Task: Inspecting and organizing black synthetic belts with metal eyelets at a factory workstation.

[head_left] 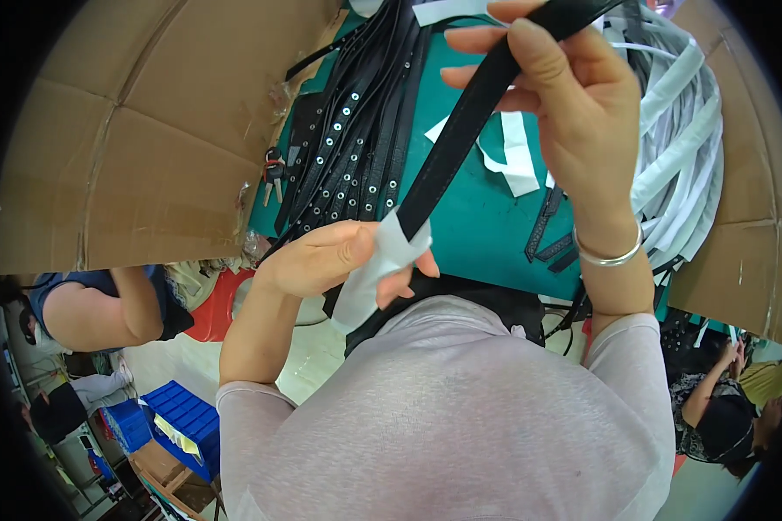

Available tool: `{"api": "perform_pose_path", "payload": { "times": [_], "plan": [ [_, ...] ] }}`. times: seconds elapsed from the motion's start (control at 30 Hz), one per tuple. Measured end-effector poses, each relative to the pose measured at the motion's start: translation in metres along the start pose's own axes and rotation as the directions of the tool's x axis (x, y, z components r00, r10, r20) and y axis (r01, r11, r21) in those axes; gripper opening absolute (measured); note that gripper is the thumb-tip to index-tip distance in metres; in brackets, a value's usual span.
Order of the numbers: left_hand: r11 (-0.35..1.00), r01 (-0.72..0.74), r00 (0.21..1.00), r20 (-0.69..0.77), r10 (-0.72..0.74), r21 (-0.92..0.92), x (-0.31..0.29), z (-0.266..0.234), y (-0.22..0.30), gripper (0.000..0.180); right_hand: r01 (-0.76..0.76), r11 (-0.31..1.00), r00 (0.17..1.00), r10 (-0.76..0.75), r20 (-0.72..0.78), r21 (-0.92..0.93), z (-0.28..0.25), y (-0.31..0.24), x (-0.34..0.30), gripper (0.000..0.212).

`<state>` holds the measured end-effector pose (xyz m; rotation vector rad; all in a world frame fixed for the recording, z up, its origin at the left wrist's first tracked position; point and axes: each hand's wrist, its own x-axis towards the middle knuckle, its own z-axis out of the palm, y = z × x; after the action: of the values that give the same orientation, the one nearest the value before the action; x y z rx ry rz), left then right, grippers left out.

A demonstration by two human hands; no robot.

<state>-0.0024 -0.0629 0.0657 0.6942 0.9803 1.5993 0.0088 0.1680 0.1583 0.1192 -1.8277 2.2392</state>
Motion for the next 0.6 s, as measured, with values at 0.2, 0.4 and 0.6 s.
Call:
{"api": "perform_pose_path", "payload": {
  "times": [0.2, 0.4, 0.6],
  "plan": [
    [0.993, -0.083, 0.974, 0.206, 0.098, -0.079, 0.038, 0.004, 0.022, 0.069, 0.168, 0.985, 0.985, -0.166, 0.053, -0.047, 0.000, -0.049, 0.020, 0.025],
    [0.967, -0.157, 0.959, 0.201, 0.198, -0.201, 0.050, 0.012, 0.036, 0.064, 0.053, 0.997, 0.993, -0.059, 0.099, 0.062, -0.004, -0.049, 0.019, 0.023],
    [0.972, -0.232, 0.973, 0.013, 0.231, 0.035, 0.051, 0.031, 0.051, 0.057, 0.281, 0.958, 0.959, -0.279, 0.039, -0.052, -0.011, -0.073, 0.029, 0.025]
  ]
}}
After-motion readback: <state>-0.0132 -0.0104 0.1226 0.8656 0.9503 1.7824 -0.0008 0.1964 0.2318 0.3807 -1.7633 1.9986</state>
